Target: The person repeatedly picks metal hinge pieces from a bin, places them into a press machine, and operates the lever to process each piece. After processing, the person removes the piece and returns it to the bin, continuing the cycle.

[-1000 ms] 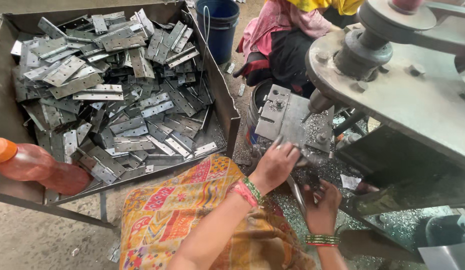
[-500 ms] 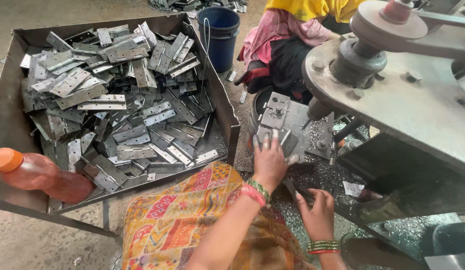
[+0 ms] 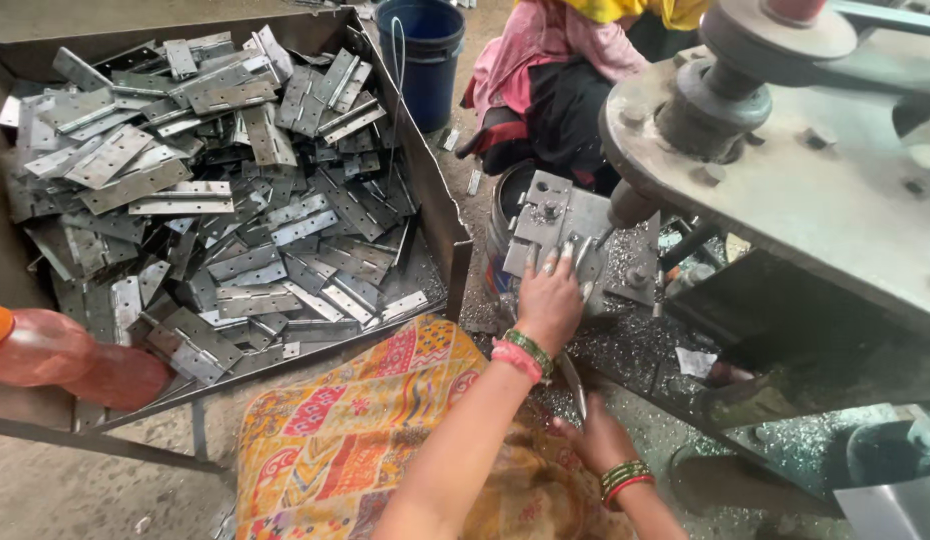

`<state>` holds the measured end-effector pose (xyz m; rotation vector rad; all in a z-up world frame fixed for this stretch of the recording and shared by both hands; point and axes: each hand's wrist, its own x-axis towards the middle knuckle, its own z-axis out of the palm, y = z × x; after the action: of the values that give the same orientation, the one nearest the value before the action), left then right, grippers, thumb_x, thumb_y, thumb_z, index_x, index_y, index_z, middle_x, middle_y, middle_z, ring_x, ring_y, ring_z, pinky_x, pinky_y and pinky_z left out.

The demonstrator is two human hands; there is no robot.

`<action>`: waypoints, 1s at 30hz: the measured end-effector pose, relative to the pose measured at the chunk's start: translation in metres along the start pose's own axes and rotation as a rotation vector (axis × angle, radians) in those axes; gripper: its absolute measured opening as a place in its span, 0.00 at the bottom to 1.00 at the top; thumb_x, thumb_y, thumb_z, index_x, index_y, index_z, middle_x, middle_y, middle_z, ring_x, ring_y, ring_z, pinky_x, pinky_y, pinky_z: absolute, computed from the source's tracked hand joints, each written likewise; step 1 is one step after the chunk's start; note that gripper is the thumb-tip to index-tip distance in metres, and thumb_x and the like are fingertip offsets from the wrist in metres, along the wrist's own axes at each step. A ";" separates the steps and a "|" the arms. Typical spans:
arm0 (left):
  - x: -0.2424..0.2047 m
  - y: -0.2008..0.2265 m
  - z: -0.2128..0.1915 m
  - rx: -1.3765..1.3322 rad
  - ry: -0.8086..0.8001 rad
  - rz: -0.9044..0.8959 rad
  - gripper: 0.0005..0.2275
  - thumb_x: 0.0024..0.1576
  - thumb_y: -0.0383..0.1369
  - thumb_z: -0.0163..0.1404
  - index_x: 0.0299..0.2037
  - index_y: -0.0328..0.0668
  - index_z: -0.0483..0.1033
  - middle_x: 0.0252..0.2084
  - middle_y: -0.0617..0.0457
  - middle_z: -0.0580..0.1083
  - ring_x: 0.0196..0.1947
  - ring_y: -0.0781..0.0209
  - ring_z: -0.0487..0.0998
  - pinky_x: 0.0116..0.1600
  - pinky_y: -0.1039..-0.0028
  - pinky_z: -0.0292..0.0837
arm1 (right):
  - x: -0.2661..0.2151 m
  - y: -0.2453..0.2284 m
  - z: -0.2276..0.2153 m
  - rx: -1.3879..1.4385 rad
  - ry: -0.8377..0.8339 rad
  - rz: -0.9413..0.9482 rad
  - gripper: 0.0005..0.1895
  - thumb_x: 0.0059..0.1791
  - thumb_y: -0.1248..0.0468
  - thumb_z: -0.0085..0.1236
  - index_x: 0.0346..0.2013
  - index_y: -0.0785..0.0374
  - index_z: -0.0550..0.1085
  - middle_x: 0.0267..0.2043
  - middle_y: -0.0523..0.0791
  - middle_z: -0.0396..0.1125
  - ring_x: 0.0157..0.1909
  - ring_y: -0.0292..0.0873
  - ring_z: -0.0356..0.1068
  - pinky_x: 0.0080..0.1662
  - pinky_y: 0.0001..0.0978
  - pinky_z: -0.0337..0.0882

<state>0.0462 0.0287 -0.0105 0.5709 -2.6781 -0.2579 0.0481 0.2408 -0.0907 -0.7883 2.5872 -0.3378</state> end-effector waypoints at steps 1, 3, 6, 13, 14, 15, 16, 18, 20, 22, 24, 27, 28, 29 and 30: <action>-0.002 0.002 -0.002 0.003 0.077 0.016 0.17 0.56 0.37 0.47 0.50 0.37 0.79 0.63 0.45 0.70 0.67 0.51 0.67 0.71 0.49 0.54 | 0.011 0.008 -0.004 -0.040 -0.024 -0.023 0.46 0.42 0.40 0.64 0.59 0.69 0.58 0.37 0.65 0.72 0.42 0.66 0.74 0.43 0.54 0.75; -0.003 0.000 -0.004 0.018 0.221 0.041 0.17 0.55 0.36 0.48 0.50 0.36 0.80 0.62 0.45 0.71 0.65 0.51 0.69 0.69 0.49 0.56 | 0.033 0.020 -0.010 -0.031 -0.013 -0.061 0.39 0.43 0.40 0.63 0.51 0.67 0.63 0.37 0.62 0.73 0.41 0.66 0.76 0.43 0.54 0.74; -0.008 0.000 -0.003 -0.080 0.210 0.005 0.14 0.57 0.36 0.48 0.46 0.38 0.80 0.62 0.45 0.72 0.66 0.51 0.69 0.68 0.48 0.56 | 0.028 0.030 0.014 -0.069 -0.015 0.008 0.36 0.45 0.39 0.61 0.49 0.67 0.64 0.35 0.61 0.74 0.41 0.65 0.76 0.43 0.55 0.74; -0.019 -0.006 -0.012 -0.088 0.029 0.049 0.14 0.55 0.37 0.48 0.44 0.38 0.81 0.63 0.45 0.71 0.65 0.50 0.68 0.71 0.48 0.54 | -0.002 0.026 0.056 0.108 0.141 -0.034 0.40 0.45 0.45 0.58 0.61 0.68 0.58 0.31 0.62 0.73 0.36 0.68 0.74 0.37 0.57 0.74; -0.014 -0.008 -0.013 -0.062 0.031 0.057 0.13 0.56 0.36 0.47 0.44 0.39 0.81 0.64 0.45 0.71 0.66 0.50 0.68 0.71 0.47 0.53 | 0.009 0.027 0.044 0.082 0.117 -0.071 0.39 0.44 0.44 0.61 0.56 0.68 0.59 0.31 0.62 0.73 0.35 0.67 0.75 0.37 0.57 0.74; -0.007 -0.009 -0.013 -0.036 0.033 0.064 0.13 0.57 0.35 0.47 0.44 0.39 0.81 0.64 0.45 0.71 0.67 0.50 0.68 0.71 0.47 0.53 | 0.022 0.028 0.027 0.055 0.080 -0.088 0.38 0.44 0.44 0.60 0.55 0.67 0.60 0.31 0.61 0.73 0.35 0.67 0.75 0.37 0.56 0.74; -0.003 -0.010 -0.013 0.012 0.054 0.070 0.14 0.56 0.35 0.47 0.46 0.39 0.81 0.63 0.45 0.71 0.66 0.51 0.68 0.72 0.47 0.52 | 0.030 0.028 0.012 0.026 0.028 -0.062 0.36 0.45 0.44 0.60 0.54 0.67 0.61 0.31 0.61 0.73 0.35 0.66 0.76 0.37 0.56 0.74; 0.008 -0.010 -0.008 0.102 0.086 0.084 0.16 0.55 0.35 0.46 0.49 0.39 0.80 0.62 0.45 0.71 0.65 0.51 0.68 0.73 0.46 0.51 | 0.033 0.029 0.000 0.029 -0.103 0.049 0.34 0.45 0.43 0.60 0.52 0.66 0.63 0.31 0.60 0.74 0.36 0.66 0.76 0.38 0.55 0.75; 0.018 -0.007 0.001 0.049 0.092 0.046 0.16 0.57 0.34 0.45 0.51 0.38 0.79 0.63 0.45 0.71 0.66 0.51 0.68 0.73 0.48 0.51 | 0.024 0.029 0.005 0.006 -0.099 0.099 0.32 0.46 0.43 0.60 0.49 0.66 0.65 0.31 0.60 0.74 0.36 0.65 0.77 0.38 0.55 0.75; 0.028 -0.007 0.004 0.029 0.102 0.033 0.17 0.60 0.37 0.44 0.52 0.36 0.79 0.63 0.44 0.71 0.67 0.51 0.68 0.73 0.49 0.51 | 0.004 0.022 0.029 -0.045 -0.002 0.115 0.30 0.47 0.43 0.60 0.49 0.64 0.66 0.32 0.60 0.73 0.38 0.65 0.76 0.39 0.55 0.74; 0.029 -0.010 0.006 0.043 0.106 0.035 0.19 0.61 0.41 0.44 0.51 0.34 0.79 0.62 0.43 0.71 0.65 0.50 0.68 0.73 0.49 0.49 | -0.004 0.020 0.046 -0.008 0.074 0.068 0.30 0.48 0.45 0.58 0.53 0.65 0.65 0.30 0.61 0.73 0.37 0.67 0.75 0.39 0.57 0.73; 0.006 -0.011 0.010 -0.041 0.084 0.046 0.16 0.63 0.38 0.43 0.50 0.38 0.80 0.63 0.44 0.71 0.66 0.50 0.69 0.73 0.48 0.50 | -0.007 0.022 0.047 0.032 0.078 -0.041 0.31 0.45 0.45 0.62 0.49 0.66 0.65 0.32 0.62 0.74 0.37 0.67 0.75 0.39 0.56 0.74; 0.009 -0.010 0.011 -0.003 0.140 0.054 0.16 0.62 0.39 0.43 0.49 0.38 0.80 0.63 0.45 0.71 0.65 0.51 0.69 0.73 0.48 0.51 | 0.007 0.022 0.034 0.043 0.080 -0.087 0.32 0.43 0.44 0.64 0.46 0.66 0.66 0.33 0.62 0.74 0.38 0.67 0.75 0.39 0.56 0.74; 0.015 -0.009 0.012 0.034 0.197 0.063 0.17 0.60 0.39 0.44 0.49 0.38 0.80 0.62 0.46 0.72 0.65 0.52 0.69 0.73 0.48 0.52 | 0.020 0.021 0.018 0.031 0.017 -0.051 0.33 0.43 0.43 0.64 0.47 0.66 0.65 0.34 0.62 0.74 0.38 0.66 0.76 0.40 0.56 0.75; 0.018 -0.007 0.011 0.067 0.248 0.064 0.17 0.58 0.39 0.45 0.49 0.38 0.80 0.61 0.46 0.72 0.65 0.53 0.69 0.73 0.49 0.52 | 0.028 0.023 -0.001 0.014 -0.053 -0.014 0.34 0.43 0.43 0.64 0.48 0.65 0.65 0.35 0.61 0.75 0.37 0.65 0.77 0.41 0.56 0.75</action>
<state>0.0291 0.0159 -0.0168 0.5010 -2.4660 -0.0738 0.0153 0.2431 -0.1065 -0.8003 2.5282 -0.3344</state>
